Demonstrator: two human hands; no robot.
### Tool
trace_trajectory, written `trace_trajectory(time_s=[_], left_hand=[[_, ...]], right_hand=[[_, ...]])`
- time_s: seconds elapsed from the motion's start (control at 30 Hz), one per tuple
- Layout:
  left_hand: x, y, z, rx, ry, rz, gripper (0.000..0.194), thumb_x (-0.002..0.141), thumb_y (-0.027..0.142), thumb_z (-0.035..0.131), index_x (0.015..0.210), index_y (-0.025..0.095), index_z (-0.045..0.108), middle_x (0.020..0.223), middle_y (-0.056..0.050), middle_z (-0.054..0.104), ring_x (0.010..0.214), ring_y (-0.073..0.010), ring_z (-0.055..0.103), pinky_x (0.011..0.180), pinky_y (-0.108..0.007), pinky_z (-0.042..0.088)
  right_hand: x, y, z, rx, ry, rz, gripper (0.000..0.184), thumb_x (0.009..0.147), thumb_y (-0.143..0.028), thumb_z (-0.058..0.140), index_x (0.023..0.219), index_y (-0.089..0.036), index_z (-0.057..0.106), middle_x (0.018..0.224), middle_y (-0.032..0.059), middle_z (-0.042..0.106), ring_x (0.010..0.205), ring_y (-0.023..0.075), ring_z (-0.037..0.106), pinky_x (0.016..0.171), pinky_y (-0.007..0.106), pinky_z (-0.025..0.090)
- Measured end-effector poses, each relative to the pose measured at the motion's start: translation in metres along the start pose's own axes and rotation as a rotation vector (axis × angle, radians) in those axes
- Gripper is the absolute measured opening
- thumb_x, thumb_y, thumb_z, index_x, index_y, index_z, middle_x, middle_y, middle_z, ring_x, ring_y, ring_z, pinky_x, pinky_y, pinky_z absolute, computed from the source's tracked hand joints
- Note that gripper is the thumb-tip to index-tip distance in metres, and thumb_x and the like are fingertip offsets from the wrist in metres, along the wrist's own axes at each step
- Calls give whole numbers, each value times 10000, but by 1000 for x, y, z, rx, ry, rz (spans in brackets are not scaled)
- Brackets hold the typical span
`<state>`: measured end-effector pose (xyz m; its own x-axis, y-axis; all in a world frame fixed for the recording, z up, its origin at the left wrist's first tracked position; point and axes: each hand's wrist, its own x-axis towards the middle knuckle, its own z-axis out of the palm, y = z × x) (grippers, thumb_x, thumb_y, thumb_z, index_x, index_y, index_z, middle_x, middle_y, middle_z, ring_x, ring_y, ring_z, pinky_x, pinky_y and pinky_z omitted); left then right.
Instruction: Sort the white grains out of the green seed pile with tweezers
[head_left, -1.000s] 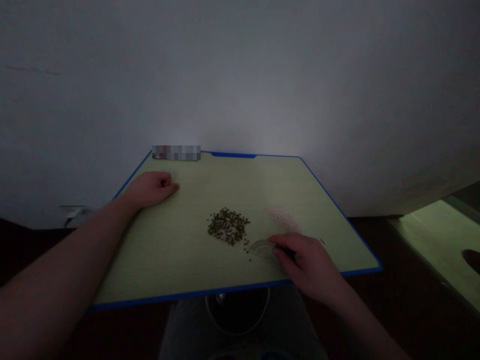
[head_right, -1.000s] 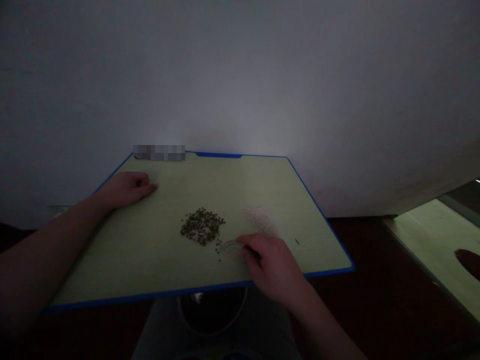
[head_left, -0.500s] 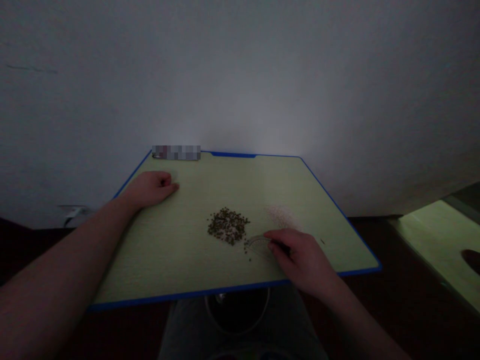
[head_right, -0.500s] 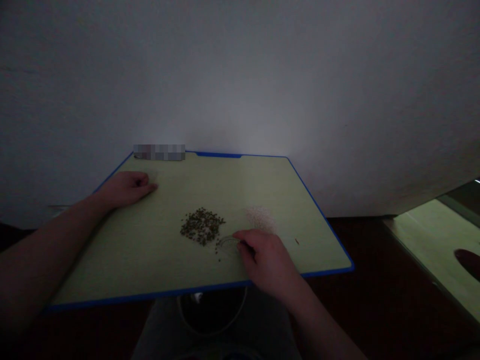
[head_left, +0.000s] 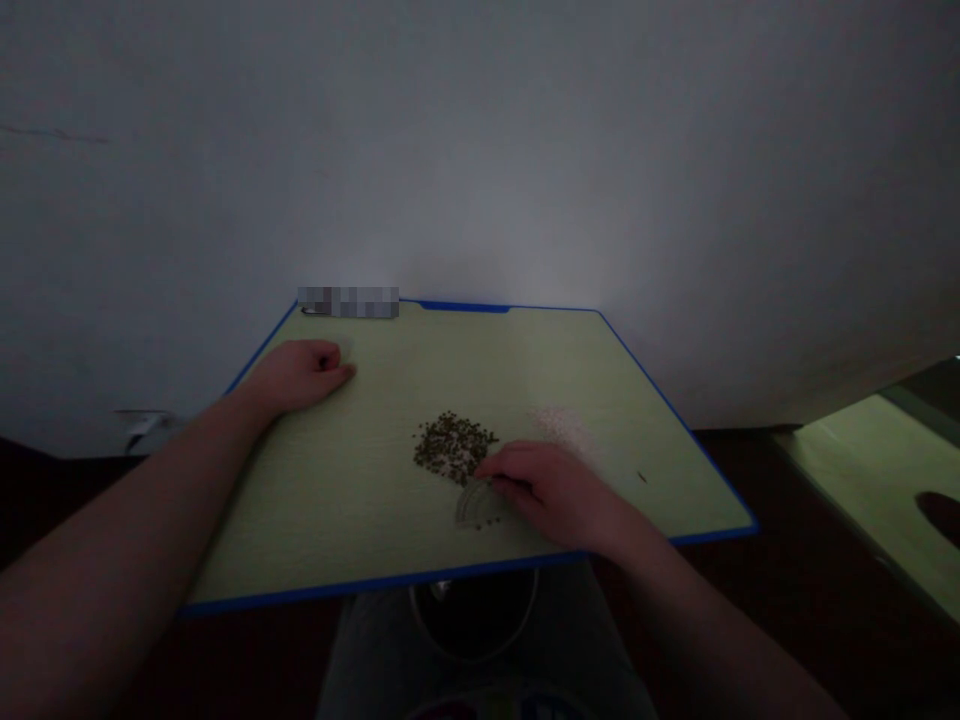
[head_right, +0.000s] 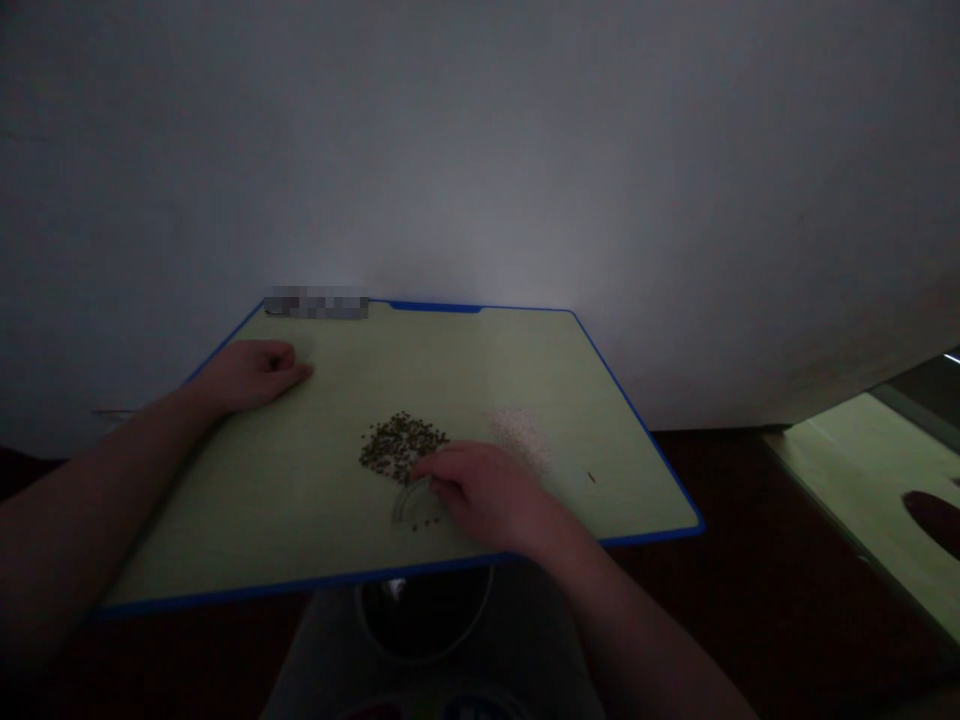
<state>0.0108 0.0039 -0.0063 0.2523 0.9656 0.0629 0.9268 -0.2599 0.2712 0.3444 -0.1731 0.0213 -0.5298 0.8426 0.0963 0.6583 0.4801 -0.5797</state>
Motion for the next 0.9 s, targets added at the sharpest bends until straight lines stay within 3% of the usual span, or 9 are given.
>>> trace_trajectory(time_s=[0.33, 0.53, 0.73, 0.9], left_hand=[[4, -7, 4, 19, 1, -23, 336, 744, 537, 479, 620, 225, 466, 532, 2, 455, 573, -175, 457, 570, -309, 290], [1, -4, 0, 22, -2, -21, 350, 754, 534, 468, 598, 226, 412, 522, 7, 445, 547, -161, 436, 548, -298, 273], [-1, 0, -3, 14, 1, -25, 333, 740, 521, 472, 596, 226, 419, 523, 5, 444, 555, -164, 435, 550, -300, 267], [0, 1, -4, 21, 6, -18, 322, 736, 515, 467, 599, 225, 434, 533, 0, 440, 570, -168, 436, 565, -305, 272]], right_hand=[[-22, -11, 5, 119, -15, 83, 289, 870, -95, 523, 1052, -221, 709, 981, 29, 739, 917, 177, 672, 829, 302, 503], [-33, -11, 7, 181, 31, 171, 282, 853, -105, 537, 1033, -233, 712, 1001, 27, 744, 932, 190, 679, 838, 325, 515], [-39, -9, 3, 196, 28, 156, 271, 855, -133, 534, 1024, -235, 719, 987, 36, 749, 916, 194, 687, 822, 336, 534], [-42, 0, 2, 101, 198, 222, 250, 865, -185, 531, 1034, -216, 713, 985, 61, 750, 885, 211, 692, 778, 352, 551]])
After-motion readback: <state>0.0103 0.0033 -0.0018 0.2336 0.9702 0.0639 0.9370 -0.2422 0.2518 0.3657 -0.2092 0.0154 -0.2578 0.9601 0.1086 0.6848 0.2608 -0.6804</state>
